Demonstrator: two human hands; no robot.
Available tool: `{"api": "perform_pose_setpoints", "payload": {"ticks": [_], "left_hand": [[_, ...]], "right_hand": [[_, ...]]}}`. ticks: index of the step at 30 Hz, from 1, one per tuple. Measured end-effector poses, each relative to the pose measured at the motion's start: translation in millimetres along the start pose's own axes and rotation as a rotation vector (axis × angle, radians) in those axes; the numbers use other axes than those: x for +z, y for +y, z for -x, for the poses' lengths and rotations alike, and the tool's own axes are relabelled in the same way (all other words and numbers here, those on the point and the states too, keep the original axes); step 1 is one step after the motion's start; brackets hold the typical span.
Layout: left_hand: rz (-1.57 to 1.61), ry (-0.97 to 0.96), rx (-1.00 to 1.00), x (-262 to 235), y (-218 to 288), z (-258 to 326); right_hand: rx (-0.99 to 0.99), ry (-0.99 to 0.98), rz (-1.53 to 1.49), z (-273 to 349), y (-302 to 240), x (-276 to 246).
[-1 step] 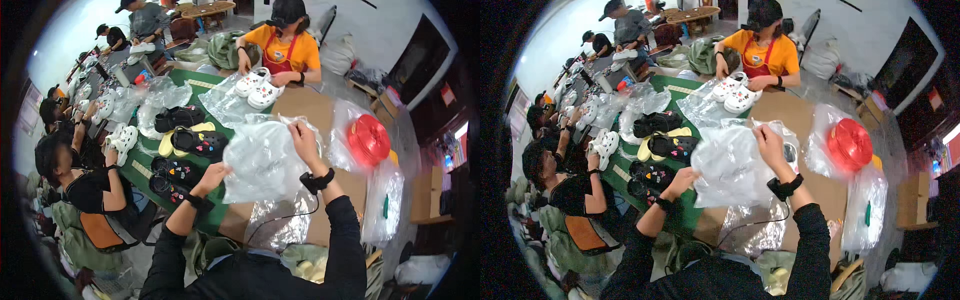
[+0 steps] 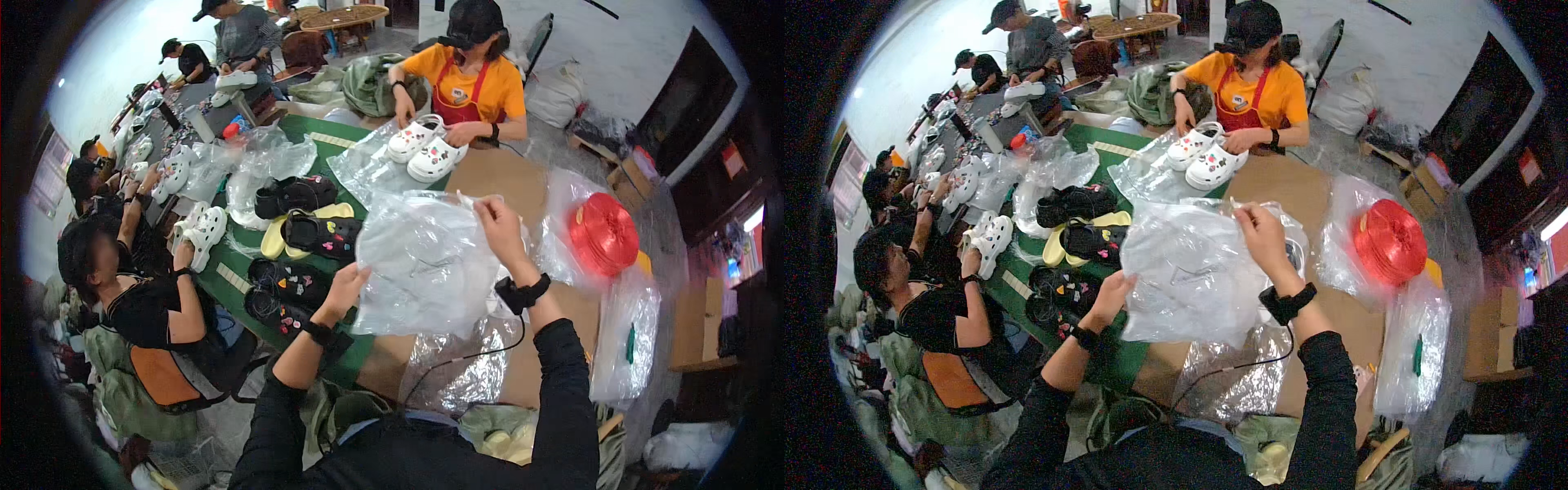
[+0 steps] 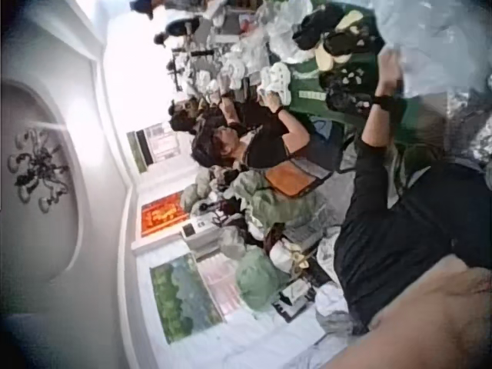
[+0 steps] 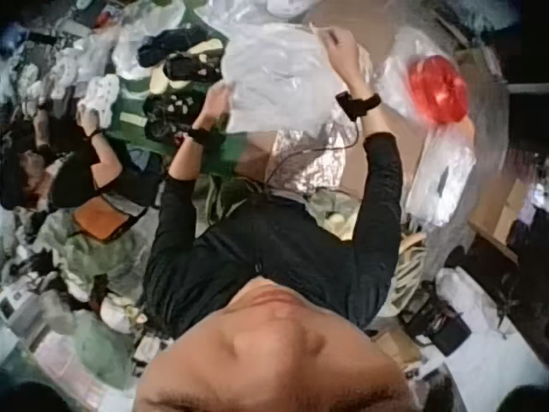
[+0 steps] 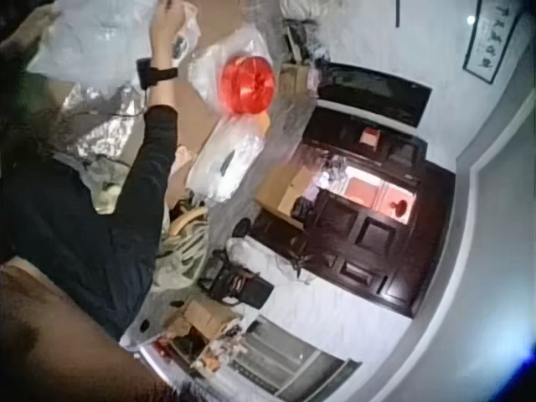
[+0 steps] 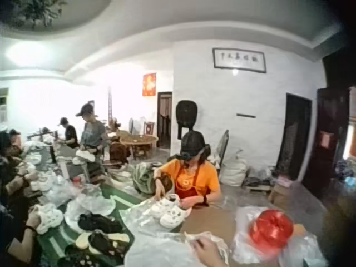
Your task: Packing decorative clogs into individual plastic bags and then placing them into large green sacks.
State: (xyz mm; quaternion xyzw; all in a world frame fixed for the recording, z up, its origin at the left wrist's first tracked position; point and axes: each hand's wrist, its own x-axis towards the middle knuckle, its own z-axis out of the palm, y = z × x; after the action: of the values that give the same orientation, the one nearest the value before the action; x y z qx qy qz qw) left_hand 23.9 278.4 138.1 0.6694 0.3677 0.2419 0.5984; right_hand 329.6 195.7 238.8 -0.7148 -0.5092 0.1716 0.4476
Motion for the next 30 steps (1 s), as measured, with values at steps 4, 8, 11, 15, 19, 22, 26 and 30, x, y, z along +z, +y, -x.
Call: {"api": "perform_pose_setpoints", "payload": {"ticks": [4,8,11,15,19,22,26,30], "left_hand": [[0.545,0.27,-0.079,-12.3,-22.9,-15.1],[0.893,0.292,-0.049,-16.4,-36.3,-25.1],[0.992,0.356,-0.037,-19.5,-30.4,-31.2],[0.493,0.493,0.154,-70.7,-87.8,-24.7],[0.989,0.19,0.094,-58.7,35.1,-13.2],[0.767,0.475,0.146,-69.3,39.5,9.3],[-0.07,0.369,0.117,-45.9,6.7,70.3],[-0.089,-0.016,-0.185,0.4,1.0,121.1]], "right_hand": [[-0.26,0.304,0.106,-11.2,13.9,11.1],[0.108,0.015,-0.26,32.1,81.7,110.1],[0.584,-0.347,-0.655,43.7,86.9,137.6],[0.853,-0.899,-1.128,17.3,34.8,166.6],[0.251,-0.453,-1.095,-44.0,-13.3,139.9],[0.021,-0.169,-1.121,-106.4,-15.8,151.8],[-0.104,0.079,-0.738,-175.1,40.2,179.0],[0.065,0.338,-0.396,-204.8,126.7,198.7]]}}
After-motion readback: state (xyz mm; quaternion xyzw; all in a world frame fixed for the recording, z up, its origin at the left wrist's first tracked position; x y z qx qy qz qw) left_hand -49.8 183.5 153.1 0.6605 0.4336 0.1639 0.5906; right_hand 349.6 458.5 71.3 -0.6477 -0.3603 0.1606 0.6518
